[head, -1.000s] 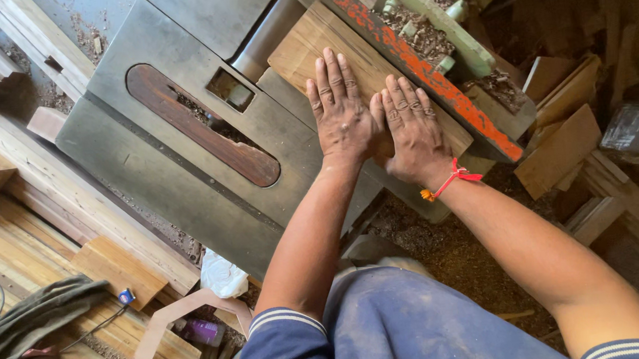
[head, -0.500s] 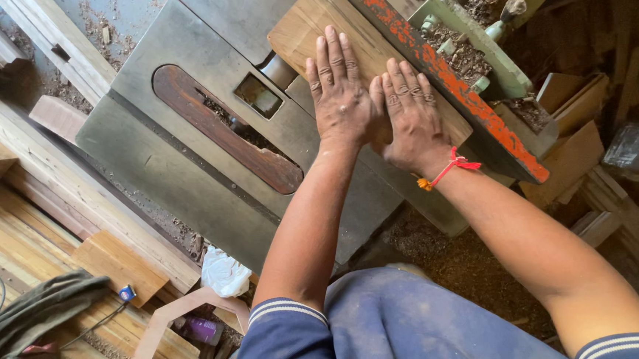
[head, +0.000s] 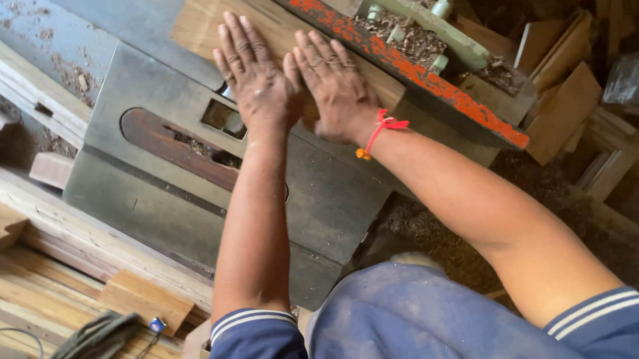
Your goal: The person processes several wooden blocks by pushing them through a jointer machine and a table saw, then turns them over and checks the surfaces.
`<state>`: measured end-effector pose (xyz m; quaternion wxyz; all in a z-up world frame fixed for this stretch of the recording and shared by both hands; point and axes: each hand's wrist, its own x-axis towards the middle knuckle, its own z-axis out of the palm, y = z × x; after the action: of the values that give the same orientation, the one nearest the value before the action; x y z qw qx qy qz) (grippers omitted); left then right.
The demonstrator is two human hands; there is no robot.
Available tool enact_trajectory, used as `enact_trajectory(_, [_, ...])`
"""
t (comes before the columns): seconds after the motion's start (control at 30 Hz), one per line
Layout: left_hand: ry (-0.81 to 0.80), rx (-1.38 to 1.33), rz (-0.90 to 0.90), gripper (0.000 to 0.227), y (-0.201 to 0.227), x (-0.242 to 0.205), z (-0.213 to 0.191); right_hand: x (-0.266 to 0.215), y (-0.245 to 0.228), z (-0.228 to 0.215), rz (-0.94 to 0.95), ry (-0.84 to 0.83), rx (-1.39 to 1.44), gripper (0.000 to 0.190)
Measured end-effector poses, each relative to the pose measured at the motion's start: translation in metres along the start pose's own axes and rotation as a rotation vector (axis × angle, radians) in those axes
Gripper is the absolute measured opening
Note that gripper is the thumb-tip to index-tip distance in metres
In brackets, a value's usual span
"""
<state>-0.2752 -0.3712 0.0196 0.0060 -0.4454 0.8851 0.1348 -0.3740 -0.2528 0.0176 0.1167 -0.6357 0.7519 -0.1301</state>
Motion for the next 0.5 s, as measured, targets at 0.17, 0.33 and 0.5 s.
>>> enact_trajectory(0.17, [0.048, -0.030, 0.050, 0.082, -0.023, 0.017, -0.010, 0.024, -0.010, -0.002, -0.011, 0.037, 0.002, 0.104])
enact_trajectory(0.33, [0.238, -0.274, -0.009, 0.070, -0.066, 0.007, -0.020, 0.054, -0.022, -0.002, -0.011, 0.015, 0.013, 0.106])
enact_trajectory(0.5, [0.392, -0.271, -0.466, 0.065, -0.138, -0.065, -0.007, 0.086, -0.033, 0.004, -0.024, 0.030, -0.027, 0.110])
